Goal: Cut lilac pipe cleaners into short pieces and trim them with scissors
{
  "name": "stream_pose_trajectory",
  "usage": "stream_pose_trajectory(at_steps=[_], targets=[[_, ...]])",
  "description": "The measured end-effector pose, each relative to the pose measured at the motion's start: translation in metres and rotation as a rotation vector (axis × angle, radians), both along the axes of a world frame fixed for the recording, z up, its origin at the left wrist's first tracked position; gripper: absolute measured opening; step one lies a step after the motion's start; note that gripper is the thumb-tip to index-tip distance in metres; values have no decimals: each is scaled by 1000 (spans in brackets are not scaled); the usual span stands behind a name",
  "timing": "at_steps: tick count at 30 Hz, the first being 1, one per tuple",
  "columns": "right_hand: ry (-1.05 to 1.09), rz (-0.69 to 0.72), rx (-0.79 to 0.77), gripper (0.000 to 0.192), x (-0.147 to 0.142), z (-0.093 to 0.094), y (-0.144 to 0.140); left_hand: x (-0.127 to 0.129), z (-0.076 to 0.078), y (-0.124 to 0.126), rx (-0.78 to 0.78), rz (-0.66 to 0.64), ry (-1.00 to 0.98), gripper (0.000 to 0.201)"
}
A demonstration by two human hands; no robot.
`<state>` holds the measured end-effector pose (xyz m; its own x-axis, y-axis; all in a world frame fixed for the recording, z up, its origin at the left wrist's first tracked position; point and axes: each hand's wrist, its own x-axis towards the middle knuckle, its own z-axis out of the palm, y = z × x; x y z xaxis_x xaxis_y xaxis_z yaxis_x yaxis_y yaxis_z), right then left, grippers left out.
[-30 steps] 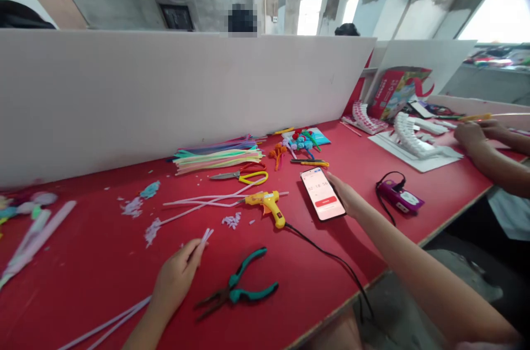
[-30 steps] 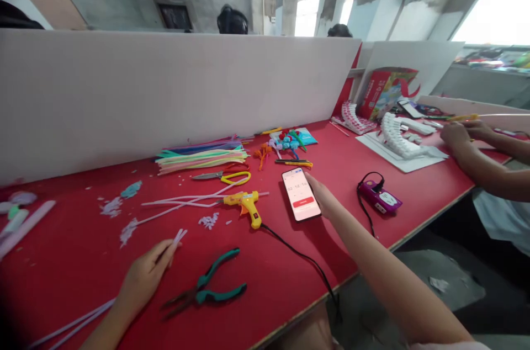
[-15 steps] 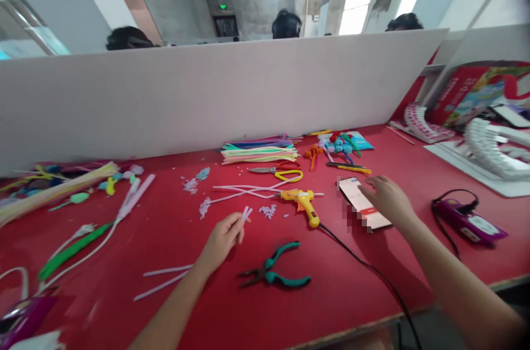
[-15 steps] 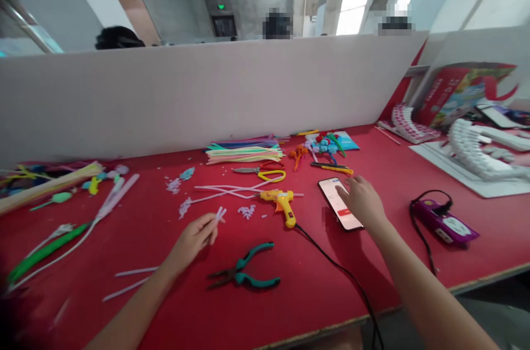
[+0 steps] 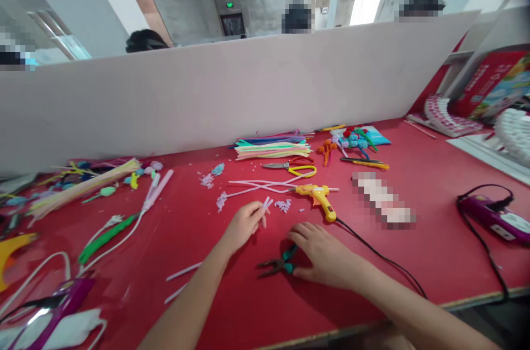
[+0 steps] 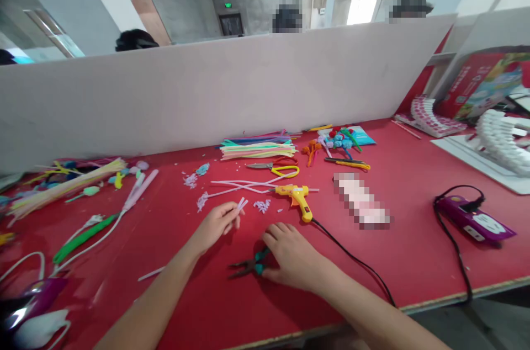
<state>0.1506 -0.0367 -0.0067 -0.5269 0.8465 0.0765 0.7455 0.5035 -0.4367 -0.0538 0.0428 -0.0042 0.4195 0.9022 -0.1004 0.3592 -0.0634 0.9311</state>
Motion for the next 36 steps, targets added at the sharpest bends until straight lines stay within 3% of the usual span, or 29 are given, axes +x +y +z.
stream_pose_trajectory(at_steps=[3, 12, 17, 21, 23, 25, 30, 36], targets=[[-21, 31, -24, 62, 2, 1, -10, -7, -8, 2, -25, 17, -53, 31], [-43, 38, -51, 51, -4, -7, -11, -27, -27, 4, -90, 112, -57, 29], [15, -12, 49, 45, 1, -2, -2, -30, -30, 7, -105, 141, -79, 30], [47, -167, 210, 43, 21, 17, 37, -36, -33, 13, -93, 220, -133, 31], [-22, -261, 294, 40, 26, 25, 72, -37, -35, 15, -87, 245, -142, 31], [-45, -255, 307, 40, 21, 26, 111, -36, -37, 15, -59, 252, -122, 31], [-116, -163, 299, 34, -18, 6, 188, -32, -41, 11, 6, 223, -17, 30], [-174, -129, 292, 32, -36, -18, 211, -31, -42, 9, 64, 211, 27, 30]])
